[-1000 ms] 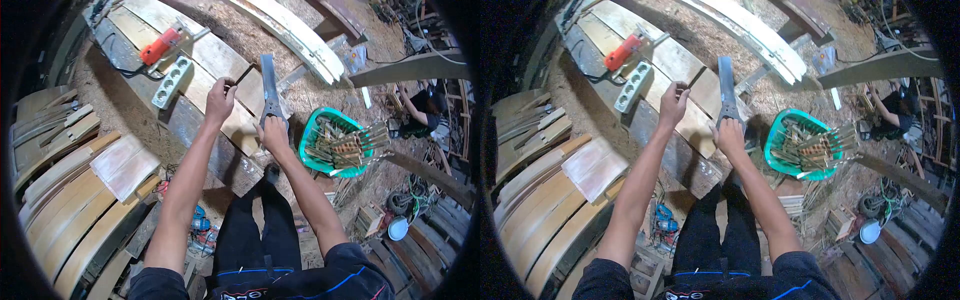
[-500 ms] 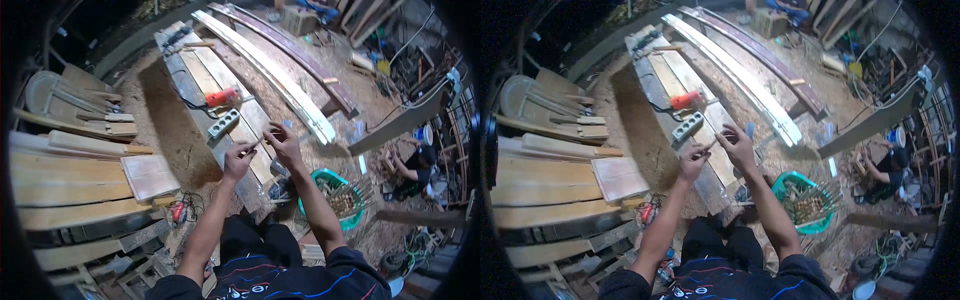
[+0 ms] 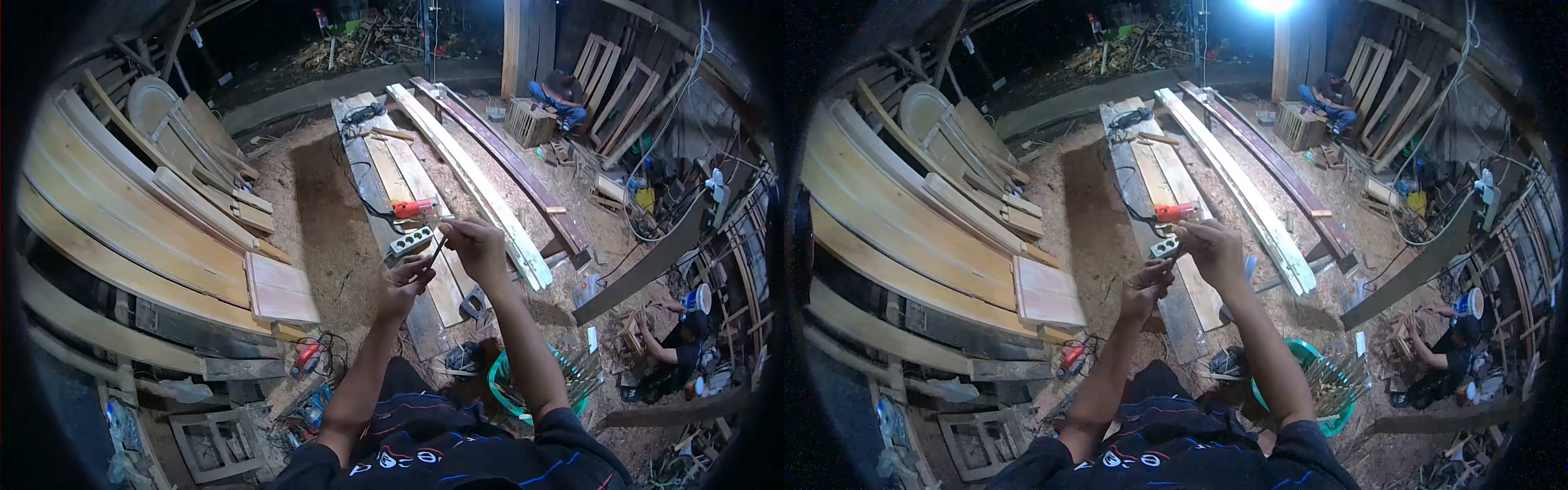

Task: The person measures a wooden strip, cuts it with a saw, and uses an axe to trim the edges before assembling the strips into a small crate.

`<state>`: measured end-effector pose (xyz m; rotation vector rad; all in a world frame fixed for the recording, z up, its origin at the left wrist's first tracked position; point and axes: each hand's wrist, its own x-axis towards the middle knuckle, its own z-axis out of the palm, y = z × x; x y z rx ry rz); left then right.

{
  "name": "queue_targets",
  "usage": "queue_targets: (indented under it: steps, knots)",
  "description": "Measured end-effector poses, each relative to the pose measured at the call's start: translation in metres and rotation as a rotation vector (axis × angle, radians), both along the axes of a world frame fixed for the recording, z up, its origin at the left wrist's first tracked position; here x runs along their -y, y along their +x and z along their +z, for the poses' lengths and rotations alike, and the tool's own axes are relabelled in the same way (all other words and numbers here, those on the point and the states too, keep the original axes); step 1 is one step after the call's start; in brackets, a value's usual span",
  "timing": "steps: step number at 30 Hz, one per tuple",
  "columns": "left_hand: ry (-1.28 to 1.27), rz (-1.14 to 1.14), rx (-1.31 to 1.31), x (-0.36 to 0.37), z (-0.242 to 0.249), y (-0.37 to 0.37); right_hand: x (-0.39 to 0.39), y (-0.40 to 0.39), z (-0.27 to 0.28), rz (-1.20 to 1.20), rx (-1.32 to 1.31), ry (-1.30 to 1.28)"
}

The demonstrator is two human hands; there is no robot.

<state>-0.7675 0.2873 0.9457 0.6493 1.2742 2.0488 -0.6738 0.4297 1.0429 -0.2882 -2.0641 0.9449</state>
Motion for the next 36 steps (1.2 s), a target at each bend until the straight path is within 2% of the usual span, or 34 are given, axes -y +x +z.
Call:
queue_targets:
  steps: [2,4,5,6,7,10,13,14,16,20,23,25,27,28,31,32,35,36]
  knots:
    - [0.061,-0.012,-0.085,0.004,0.008,-0.002,0.004,0.004,0.011,-0.036,-0.013,0.120]
    - [0.176,-0.005,-0.240,0.007,0.025,-0.004,0.001,0.004,0.007,-0.048,-0.066,-0.004]
    - [0.123,0.009,-0.349,0.008,0.035,-0.005,0.002,0.003,0.005,-0.055,-0.092,-0.070]
    - [0.068,0.024,-0.458,0.008,0.044,-0.008,0.017,0.012,0.031,-0.089,-0.006,-0.199]
    - [0.012,0.042,-0.567,0.009,0.050,-0.011,0.020,0.014,0.040,-0.081,-0.019,-0.150]
    - [0.040,-0.070,-0.468,0.006,0.052,-0.024,0.024,0.017,0.056,-0.071,-0.077,0.059]
    - [0.086,-0.147,-0.389,0.018,0.076,-0.028,0.037,0.013,0.079,-0.112,-0.009,-0.039]
    - [0.096,-0.153,-0.356,0.023,0.084,-0.030,0.030,0.005,0.073,-0.142,-0.071,-0.007]
    - [0.135,-0.179,-0.316,0.033,0.091,-0.042,0.036,-0.004,0.095,-0.143,-0.105,-0.063]
    - [0.024,-0.182,-0.467,0.071,0.107,-0.069,0.048,-0.021,0.130,-0.165,-0.145,-0.077]
    - [-0.217,-0.149,-0.551,0.096,0.126,-0.077,0.052,-0.036,0.129,-0.169,-0.193,-0.079]
    - [-0.073,-0.156,-0.285,0.101,0.131,-0.078,0.066,-0.048,0.123,-0.090,-0.399,-0.231]
    - [0.051,-0.143,-0.005,0.100,0.132,-0.081,0.068,-0.044,0.112,-0.243,-0.288,-0.027]
    - [0.045,-0.147,0.025,0.098,0.129,-0.085,0.069,-0.041,0.107,-0.315,-0.230,0.076]
    - [0.013,-0.178,0.089,0.087,0.122,-0.095,0.082,-0.018,0.096,-0.161,0.077,-0.218]
    - [-0.006,-0.199,0.098,0.085,0.124,-0.094,0.092,-0.009,0.096,-0.153,0.151,-0.186]
    - [-0.008,-0.269,0.142,0.074,0.121,-0.085,0.119,0.013,0.096,-0.071,0.254,-0.392]
    - [-0.010,-0.297,0.144,0.069,0.118,-0.083,0.122,0.019,0.092,-0.055,0.274,-0.375]
